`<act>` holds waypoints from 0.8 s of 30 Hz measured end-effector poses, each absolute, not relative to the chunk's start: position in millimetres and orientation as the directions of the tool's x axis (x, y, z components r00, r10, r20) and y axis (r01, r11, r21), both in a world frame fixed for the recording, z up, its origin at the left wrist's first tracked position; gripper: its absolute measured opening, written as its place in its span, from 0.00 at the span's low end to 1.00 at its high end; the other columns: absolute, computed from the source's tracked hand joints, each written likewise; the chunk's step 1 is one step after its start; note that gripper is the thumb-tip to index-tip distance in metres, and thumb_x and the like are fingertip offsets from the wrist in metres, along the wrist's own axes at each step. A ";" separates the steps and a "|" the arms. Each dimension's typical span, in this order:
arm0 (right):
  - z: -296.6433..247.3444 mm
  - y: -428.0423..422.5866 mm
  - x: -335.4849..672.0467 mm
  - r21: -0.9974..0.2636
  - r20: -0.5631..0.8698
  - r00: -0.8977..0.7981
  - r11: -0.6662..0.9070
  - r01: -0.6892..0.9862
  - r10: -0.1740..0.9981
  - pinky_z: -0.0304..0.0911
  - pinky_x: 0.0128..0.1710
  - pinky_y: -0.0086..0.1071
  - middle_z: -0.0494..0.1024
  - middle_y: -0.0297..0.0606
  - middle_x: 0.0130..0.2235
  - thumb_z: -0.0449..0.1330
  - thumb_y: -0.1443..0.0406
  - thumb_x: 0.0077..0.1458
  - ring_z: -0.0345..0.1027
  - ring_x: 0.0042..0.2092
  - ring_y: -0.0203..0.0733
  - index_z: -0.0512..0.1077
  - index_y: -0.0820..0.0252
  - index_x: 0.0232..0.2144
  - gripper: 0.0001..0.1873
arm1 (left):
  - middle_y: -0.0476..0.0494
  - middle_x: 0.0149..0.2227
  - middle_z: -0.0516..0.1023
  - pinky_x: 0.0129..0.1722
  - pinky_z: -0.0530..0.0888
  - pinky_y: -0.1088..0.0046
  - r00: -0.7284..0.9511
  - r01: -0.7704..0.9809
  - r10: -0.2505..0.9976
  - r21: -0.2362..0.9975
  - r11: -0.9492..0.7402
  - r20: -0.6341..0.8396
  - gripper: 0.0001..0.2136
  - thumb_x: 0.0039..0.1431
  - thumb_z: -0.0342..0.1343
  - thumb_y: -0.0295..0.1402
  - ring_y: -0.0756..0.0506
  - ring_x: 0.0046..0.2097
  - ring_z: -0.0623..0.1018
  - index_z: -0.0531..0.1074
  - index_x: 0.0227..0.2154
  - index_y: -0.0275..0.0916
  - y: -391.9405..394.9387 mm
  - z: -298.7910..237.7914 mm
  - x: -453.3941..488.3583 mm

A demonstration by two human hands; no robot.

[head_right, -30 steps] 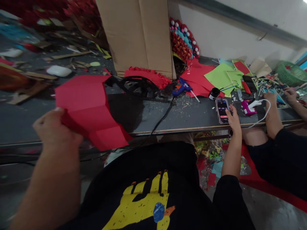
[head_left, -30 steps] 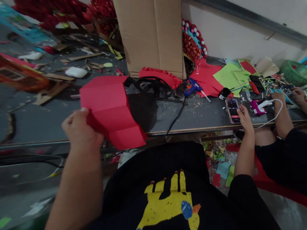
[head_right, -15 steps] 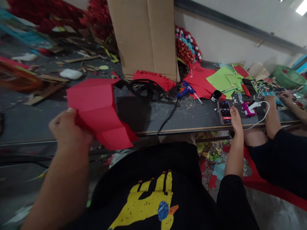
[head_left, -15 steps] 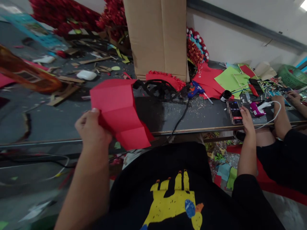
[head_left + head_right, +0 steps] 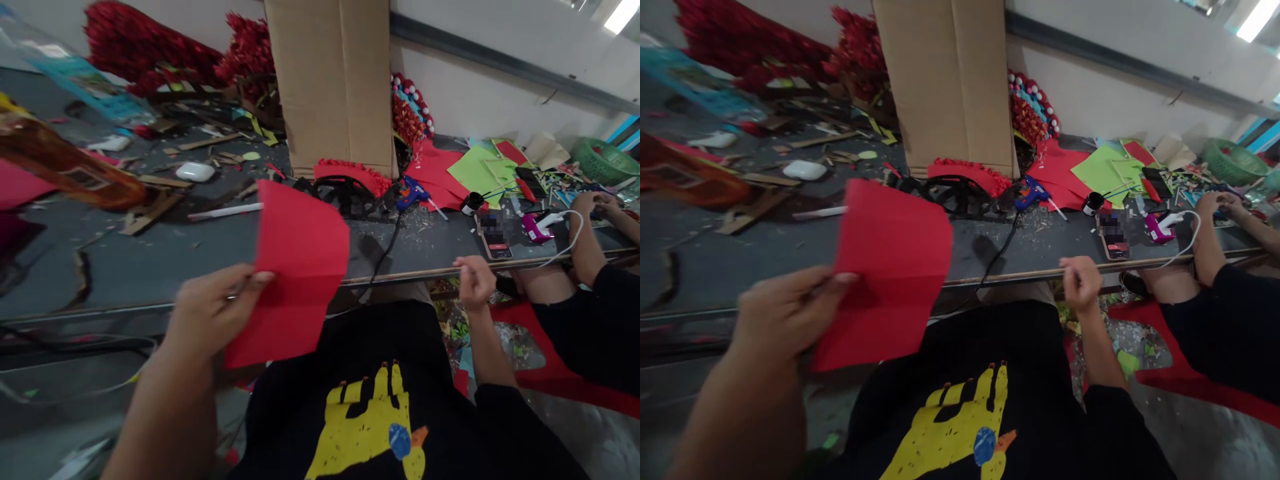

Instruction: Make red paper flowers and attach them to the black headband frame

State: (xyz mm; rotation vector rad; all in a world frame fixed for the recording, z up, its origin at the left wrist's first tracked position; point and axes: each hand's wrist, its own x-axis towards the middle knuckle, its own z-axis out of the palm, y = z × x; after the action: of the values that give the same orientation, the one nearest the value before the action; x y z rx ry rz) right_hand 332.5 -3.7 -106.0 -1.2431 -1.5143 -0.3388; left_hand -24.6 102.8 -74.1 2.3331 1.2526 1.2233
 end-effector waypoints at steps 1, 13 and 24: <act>-91.2 -3.4 311.6 -0.239 0.861 -0.064 0.513 0.824 0.504 0.64 0.38 0.32 0.79 0.34 0.31 0.53 0.69 0.57 0.71 0.34 0.37 0.73 0.55 0.37 0.10 | 0.49 0.18 0.72 0.20 0.62 0.78 0.464 0.564 0.703 0.432 -0.704 0.539 0.23 0.61 0.47 0.49 0.53 0.20 0.68 0.71 0.19 0.37 96.4 -62.3 -18.5; -14.8 19.6 207.4 0.140 0.327 -0.731 0.734 0.665 0.599 0.54 0.36 0.34 0.76 0.38 0.27 0.45 0.53 0.64 0.67 0.31 0.39 0.71 0.62 0.30 0.24 | 0.46 0.23 0.74 0.30 0.66 0.72 0.907 0.282 0.285 0.057 -0.958 0.309 0.15 0.64 0.47 0.30 0.48 0.27 0.72 0.71 0.23 0.36 65.4 -18.5 16.5; -10.4 16.3 249.1 0.116 0.231 -0.831 0.833 0.541 0.507 0.48 0.30 0.32 0.72 0.31 0.21 0.51 0.67 0.62 0.60 0.26 0.34 0.69 0.60 0.21 0.17 | 0.45 0.27 0.78 0.34 0.69 0.74 0.945 0.231 0.261 0.160 -0.960 0.196 0.15 0.66 0.45 0.31 0.49 0.30 0.76 0.75 0.28 0.36 67.1 -34.1 6.1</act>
State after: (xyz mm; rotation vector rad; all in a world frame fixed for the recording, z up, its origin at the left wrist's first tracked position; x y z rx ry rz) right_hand 249.1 16.3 -10.4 -0.8146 -2.8229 -0.2619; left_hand 6.1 67.1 -34.1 2.9645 0.3767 0.3263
